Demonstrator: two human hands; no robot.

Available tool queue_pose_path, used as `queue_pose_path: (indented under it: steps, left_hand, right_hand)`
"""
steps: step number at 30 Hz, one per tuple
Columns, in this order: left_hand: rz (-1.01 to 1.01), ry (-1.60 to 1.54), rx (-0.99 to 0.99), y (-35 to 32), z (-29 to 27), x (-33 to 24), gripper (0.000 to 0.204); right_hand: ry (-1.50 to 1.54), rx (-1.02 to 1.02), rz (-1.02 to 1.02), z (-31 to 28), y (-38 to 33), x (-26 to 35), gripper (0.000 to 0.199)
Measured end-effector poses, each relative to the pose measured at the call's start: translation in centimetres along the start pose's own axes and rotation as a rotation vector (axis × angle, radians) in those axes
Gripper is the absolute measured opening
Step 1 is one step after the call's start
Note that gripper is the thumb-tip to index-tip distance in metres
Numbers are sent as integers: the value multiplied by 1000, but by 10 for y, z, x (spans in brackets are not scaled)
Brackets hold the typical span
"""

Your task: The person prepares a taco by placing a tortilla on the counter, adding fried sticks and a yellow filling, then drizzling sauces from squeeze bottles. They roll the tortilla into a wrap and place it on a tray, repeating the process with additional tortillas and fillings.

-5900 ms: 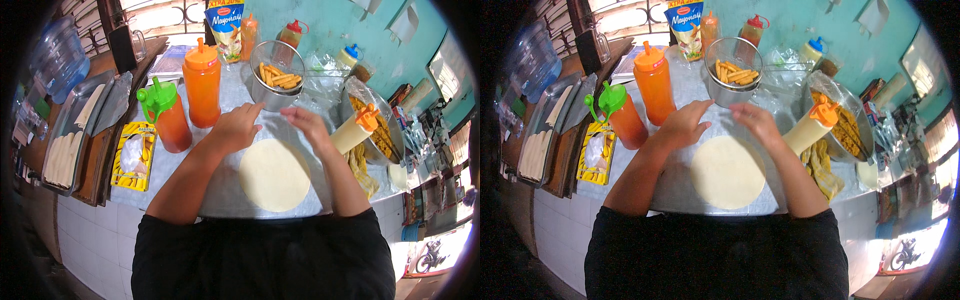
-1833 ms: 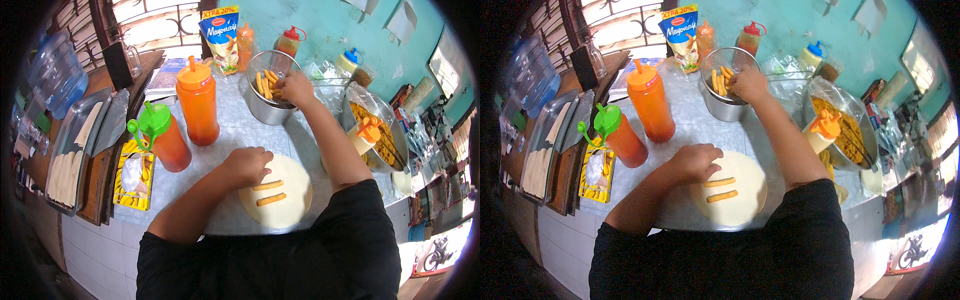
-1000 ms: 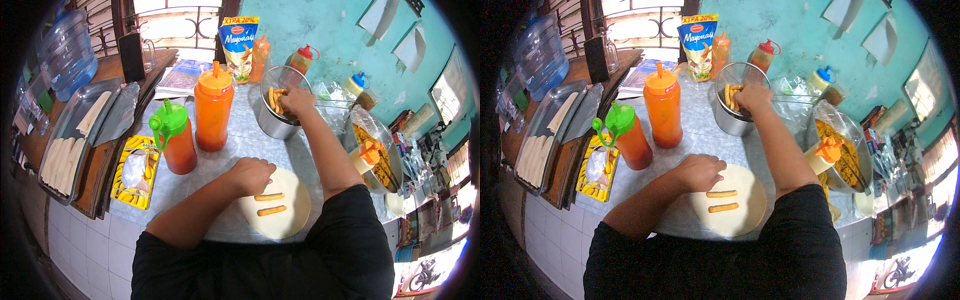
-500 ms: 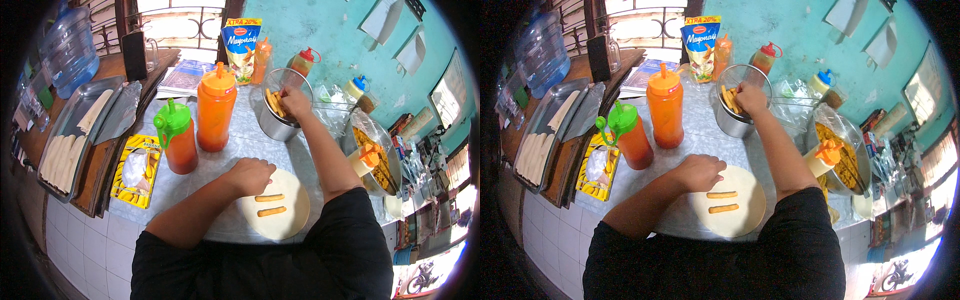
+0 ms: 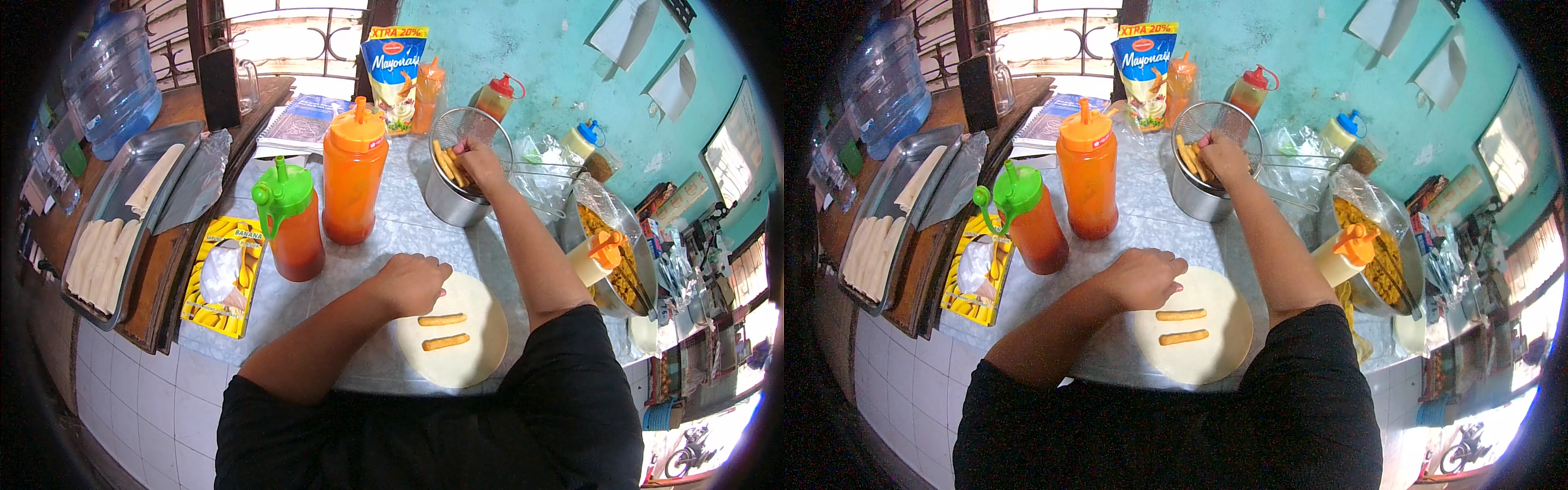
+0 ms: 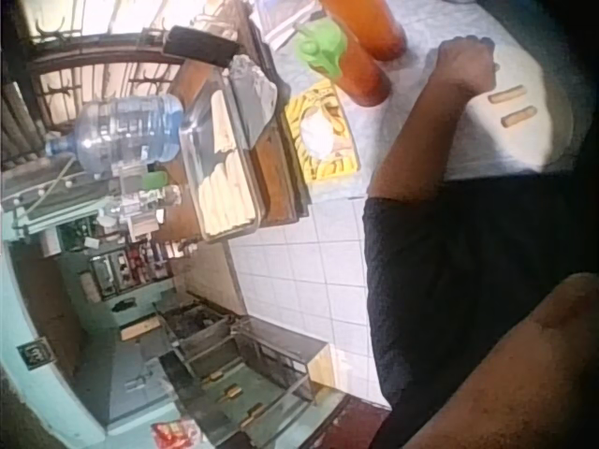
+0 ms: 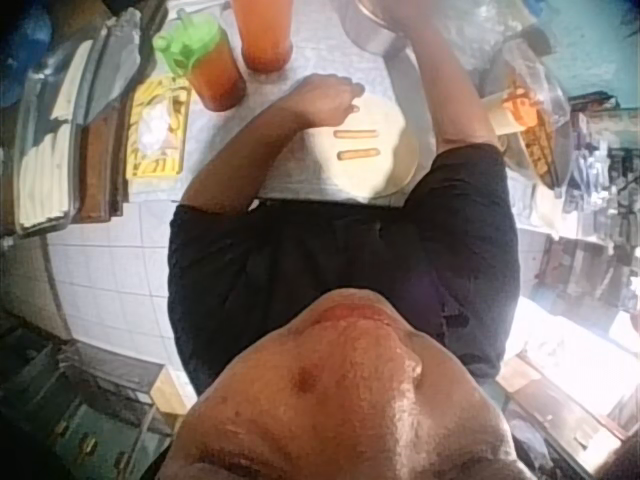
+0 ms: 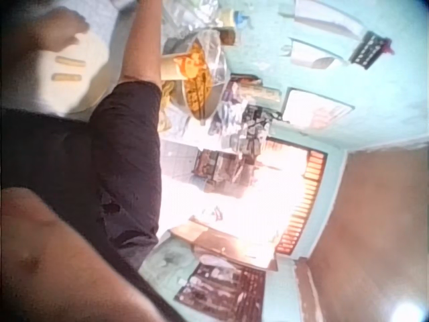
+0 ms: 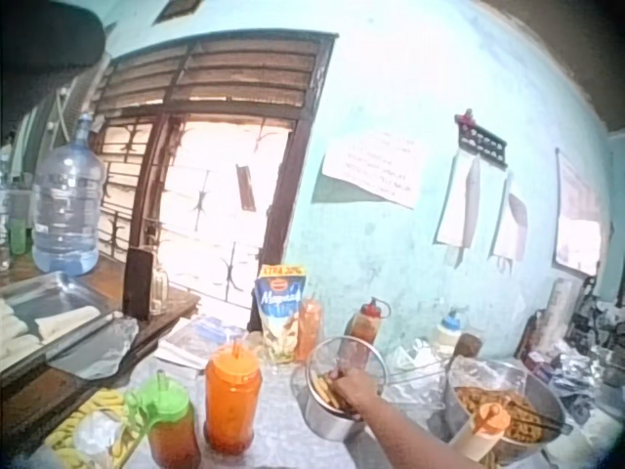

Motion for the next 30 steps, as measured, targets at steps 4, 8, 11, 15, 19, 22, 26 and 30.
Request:
queue_pose_path:
  steps: [4, 8, 11, 15, 19, 22, 26, 30]
  left_hand:
    - [5, -1, -8, 0, -1, 0, 26]
    - [-5, 0, -24, -2, -1, 4, 26]
    - [10, -2, -25, 0, -1, -1, 25]
    - [-11, 6, -8, 0, 2, 4, 25]
    - [-31, 6, 4, -1, 2, 5, 25]
    - [-23, 3, 3, 1, 2, 4, 25]
    - [-29, 17, -28, 1, 2, 10, 25]
    - [10, -7, -86, 7, 7, 11, 26]
  right_hand:
    - [187, 36, -27, 7, 1, 1, 16]
    - [333, 122, 89, 14, -7, 8, 19]
    - [315, 143, 75, 11, -4, 1, 19]
    - [120, 150, -10, 6, -12, 16, 19]
    - [-187, 205, -122, 0, -18, 31, 26]
    - [-198, 219, -251, 0, -14, 28, 24]
    - [-271, 409, -275, 12, -13, 31, 22]
    - [-236, 393, -281, 11, -6, 15, 21]
Point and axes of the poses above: each hand's wrist, its own y-axis towards the middle knuckle, its own z-axis out of the palm, x = y × z, the point moved 10 cm from there along y, towards the middle knuckle, and after that the axes turned 3 degrees about -x, right-handed, at the moved point
